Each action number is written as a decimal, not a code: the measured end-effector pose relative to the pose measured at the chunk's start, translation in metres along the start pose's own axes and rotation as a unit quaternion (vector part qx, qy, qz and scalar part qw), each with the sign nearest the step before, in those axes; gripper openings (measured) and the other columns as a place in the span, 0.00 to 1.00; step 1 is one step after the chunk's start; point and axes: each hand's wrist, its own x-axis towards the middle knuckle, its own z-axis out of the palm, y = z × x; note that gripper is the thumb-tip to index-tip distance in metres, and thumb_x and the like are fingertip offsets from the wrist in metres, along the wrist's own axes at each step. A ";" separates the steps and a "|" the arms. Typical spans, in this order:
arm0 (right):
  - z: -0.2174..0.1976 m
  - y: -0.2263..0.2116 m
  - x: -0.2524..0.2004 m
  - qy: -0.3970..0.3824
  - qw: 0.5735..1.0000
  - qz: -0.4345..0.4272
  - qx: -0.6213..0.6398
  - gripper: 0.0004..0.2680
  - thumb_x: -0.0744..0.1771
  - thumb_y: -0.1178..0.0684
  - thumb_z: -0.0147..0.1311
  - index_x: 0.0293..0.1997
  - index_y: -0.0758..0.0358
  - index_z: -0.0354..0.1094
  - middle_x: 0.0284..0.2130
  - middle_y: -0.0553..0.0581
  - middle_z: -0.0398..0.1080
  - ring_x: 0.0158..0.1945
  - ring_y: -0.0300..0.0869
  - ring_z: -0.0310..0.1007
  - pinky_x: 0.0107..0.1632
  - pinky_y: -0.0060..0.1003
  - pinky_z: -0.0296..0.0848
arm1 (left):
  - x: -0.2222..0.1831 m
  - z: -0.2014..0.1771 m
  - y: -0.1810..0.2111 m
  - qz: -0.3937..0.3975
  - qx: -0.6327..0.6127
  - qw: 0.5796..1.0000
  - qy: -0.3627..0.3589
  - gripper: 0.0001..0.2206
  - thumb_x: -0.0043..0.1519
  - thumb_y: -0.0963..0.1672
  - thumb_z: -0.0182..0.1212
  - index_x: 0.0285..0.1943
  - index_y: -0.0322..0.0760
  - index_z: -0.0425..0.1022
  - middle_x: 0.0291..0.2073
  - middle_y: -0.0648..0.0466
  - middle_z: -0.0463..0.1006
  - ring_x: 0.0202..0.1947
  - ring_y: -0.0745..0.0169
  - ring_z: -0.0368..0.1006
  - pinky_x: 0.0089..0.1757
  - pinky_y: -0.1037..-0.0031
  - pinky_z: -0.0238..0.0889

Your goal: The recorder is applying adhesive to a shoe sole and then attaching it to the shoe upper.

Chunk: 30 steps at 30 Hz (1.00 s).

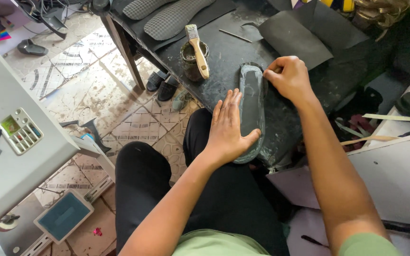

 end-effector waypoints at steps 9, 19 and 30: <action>0.004 -0.001 -0.008 -0.006 0.993 -0.021 0.120 0.07 0.69 0.54 0.57 0.39 0.68 0.71 0.28 0.55 0.70 0.30 0.37 0.68 0.34 0.35 0.66 | 0.000 -0.011 -0.001 0.009 -0.077 0.997 0.031 0.43 0.56 0.49 0.70 0.76 0.29 0.47 0.74 0.35 0.57 0.78 0.41 0.46 0.71 0.54 0.33; -0.046 -0.128 -0.111 0.074 0.980 -0.088 0.161 0.04 0.72 0.58 0.48 0.44 0.69 0.64 0.32 0.52 0.63 0.32 0.34 0.59 0.35 0.30 0.61 | 0.007 -0.032 0.007 -0.074 -0.611 0.786 0.054 0.16 0.70 0.44 0.59 0.62 0.26 0.71 0.48 0.51 0.80 0.48 0.72 0.74 0.51 0.78 0.66; -0.084 -0.135 -0.129 0.038 0.901 -0.054 0.429 0.07 0.72 0.56 0.45 0.43 0.68 0.67 0.34 0.51 0.67 0.36 0.32 0.65 0.41 0.28 0.65 | -0.025 -0.103 0.043 -0.071 -0.507 0.855 0.083 0.09 0.70 0.43 0.59 0.52 0.29 0.74 0.37 0.58 0.78 0.37 0.78 0.71 0.40 0.81 0.65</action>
